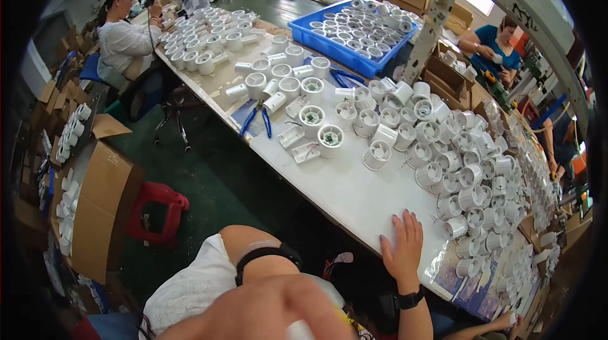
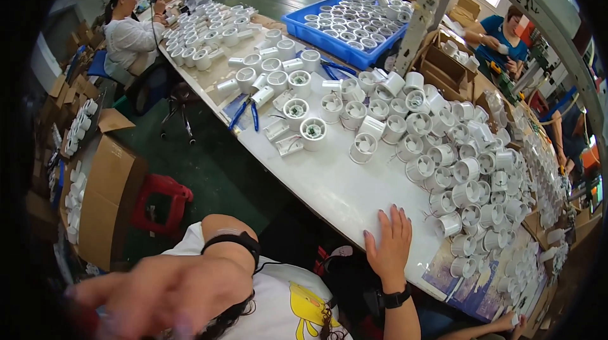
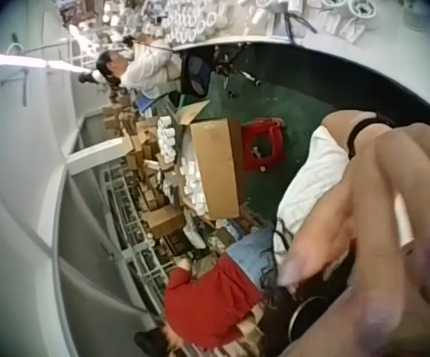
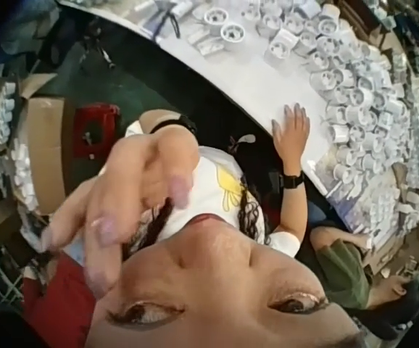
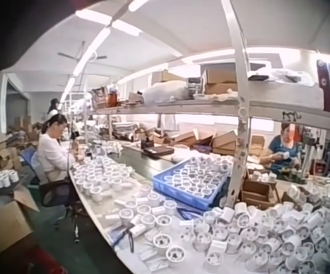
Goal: The person picks up a white plastic housing and a fan, inserts the fan into the housing, and threads the wires through a side opening. They then press a white plastic cover onto the housing and place the assembled unit onto the table.
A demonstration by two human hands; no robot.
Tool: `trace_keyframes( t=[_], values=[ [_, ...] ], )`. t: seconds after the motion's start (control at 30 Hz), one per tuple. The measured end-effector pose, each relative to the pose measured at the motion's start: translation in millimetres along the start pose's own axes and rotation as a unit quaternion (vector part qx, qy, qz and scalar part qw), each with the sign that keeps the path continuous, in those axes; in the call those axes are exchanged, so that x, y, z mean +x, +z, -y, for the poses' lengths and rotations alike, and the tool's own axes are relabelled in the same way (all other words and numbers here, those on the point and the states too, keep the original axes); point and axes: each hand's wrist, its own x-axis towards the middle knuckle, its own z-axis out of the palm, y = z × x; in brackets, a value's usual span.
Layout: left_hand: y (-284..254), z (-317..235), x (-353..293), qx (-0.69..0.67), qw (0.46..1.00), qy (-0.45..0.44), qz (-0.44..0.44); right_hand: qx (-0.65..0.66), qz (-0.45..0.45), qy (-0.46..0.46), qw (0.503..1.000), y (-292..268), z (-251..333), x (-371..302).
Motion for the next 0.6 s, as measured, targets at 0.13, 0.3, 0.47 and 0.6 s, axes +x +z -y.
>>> trace_keyframes(
  t=[0.13, 0.3, 0.47, 0.6],
  values=[
    [15.4, 20.2, 13.5, -0.066, 0.987, -0.062, -0.136, -0.002, 0.002, 0.000, 1.000, -2.5, -0.5, -0.8],
    [67.0, 19.0, 30.6, -0.032, 0.928, -0.079, -0.363, -0.006, 0.007, 0.006, 1.000, -2.1, -3.7, -2.5],
    [34.0, 74.5, 3.2, -0.123, 0.918, 0.341, -0.161, -0.002, 0.014, -0.002, 1.000, -1.1, 2.0, 2.5],
    [-0.1, 36.0, 18.1, -0.192, 0.980, -0.026, -0.040, -0.002, 0.005, -0.004, 1.000, -0.7, -2.0, 1.0]
  ],
)
